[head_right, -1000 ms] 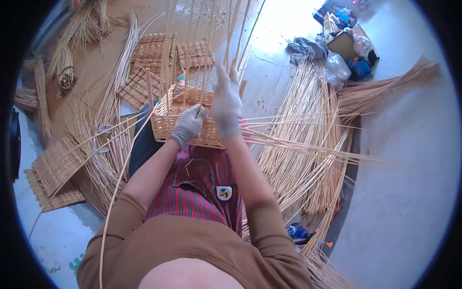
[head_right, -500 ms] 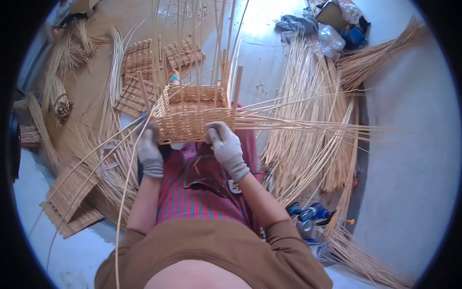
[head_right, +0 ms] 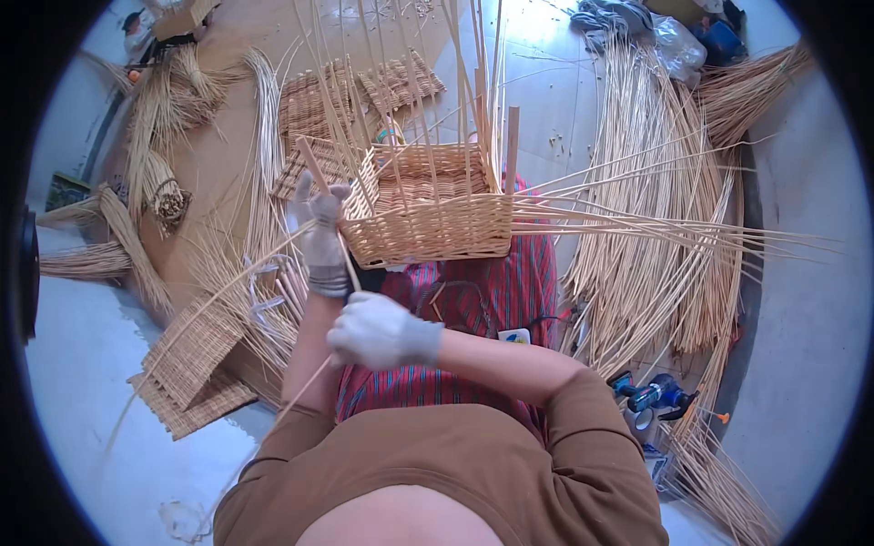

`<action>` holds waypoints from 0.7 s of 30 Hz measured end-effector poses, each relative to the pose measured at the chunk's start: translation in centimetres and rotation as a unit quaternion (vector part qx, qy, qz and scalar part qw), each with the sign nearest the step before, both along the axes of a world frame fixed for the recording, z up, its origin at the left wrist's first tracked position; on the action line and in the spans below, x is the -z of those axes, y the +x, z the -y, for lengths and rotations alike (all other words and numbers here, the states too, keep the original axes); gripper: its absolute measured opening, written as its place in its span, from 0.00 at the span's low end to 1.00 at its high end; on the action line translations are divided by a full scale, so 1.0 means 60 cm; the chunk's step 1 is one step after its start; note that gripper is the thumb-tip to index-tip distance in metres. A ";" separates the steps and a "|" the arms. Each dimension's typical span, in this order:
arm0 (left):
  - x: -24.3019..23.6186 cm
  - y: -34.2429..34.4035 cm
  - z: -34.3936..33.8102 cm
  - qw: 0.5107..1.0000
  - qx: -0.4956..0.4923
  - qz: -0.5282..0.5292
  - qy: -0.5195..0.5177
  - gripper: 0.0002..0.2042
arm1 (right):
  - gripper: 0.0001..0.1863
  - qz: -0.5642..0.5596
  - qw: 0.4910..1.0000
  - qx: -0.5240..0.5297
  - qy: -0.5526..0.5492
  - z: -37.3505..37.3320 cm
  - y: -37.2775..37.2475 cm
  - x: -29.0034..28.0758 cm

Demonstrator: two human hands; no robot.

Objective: Weaving a small wicker basket using thin wooden strips.

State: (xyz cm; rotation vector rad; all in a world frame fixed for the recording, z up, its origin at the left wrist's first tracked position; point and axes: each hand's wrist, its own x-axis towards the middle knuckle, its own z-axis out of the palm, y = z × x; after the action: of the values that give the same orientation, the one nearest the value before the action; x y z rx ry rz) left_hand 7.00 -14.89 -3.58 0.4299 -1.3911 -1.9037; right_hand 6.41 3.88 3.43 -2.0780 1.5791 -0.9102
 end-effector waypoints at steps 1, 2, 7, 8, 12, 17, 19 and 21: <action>0.005 -0.012 0.001 0.995 0.027 -0.044 0.086 0.33 | 0.06 0.023 0.997 0.072 0.001 -0.018 -0.032 -0.002; 0.009 -0.016 0.008 0.992 0.020 -0.066 0.107 0.27 | 0.04 0.168 0.948 0.174 -0.206 -0.025 -0.069 0.000; 0.033 0.004 0.036 0.974 0.108 -0.089 0.180 0.26 | 0.16 0.602 0.702 0.350 -0.147 -0.038 -0.202 0.090; 0.036 0.010 0.036 0.982 0.104 -0.071 0.140 0.27 | 0.13 0.562 0.722 0.378 -0.140 -0.057 -0.209 0.105; 0.059 0.002 0.014 0.985 0.094 0.146 0.000 0.13 | 0.03 0.328 0.775 0.532 -0.097 -0.084 -0.211 0.078; 0.090 -0.017 -0.026 0.998 -0.023 0.057 -0.034 0.13 | 0.11 0.065 0.873 0.422 -0.236 0.110 -0.236 -0.097; 0.099 -0.022 -0.035 0.999 -0.045 0.026 0.011 0.14 | 0.21 -0.026 0.874 0.402 -0.273 0.182 -0.244 -0.131; 0.110 -0.028 -0.041 0.997 -0.057 -0.010 0.046 0.14 | 0.30 0.008 0.879 0.413 -0.239 0.191 -0.259 -0.123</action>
State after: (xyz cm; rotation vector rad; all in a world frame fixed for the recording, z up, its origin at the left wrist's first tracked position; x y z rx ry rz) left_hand 5.33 -12.45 -10.20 0.5230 -1.2434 -1.8792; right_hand -9.16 -7.56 10.79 -1.5886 2.4889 -1.7358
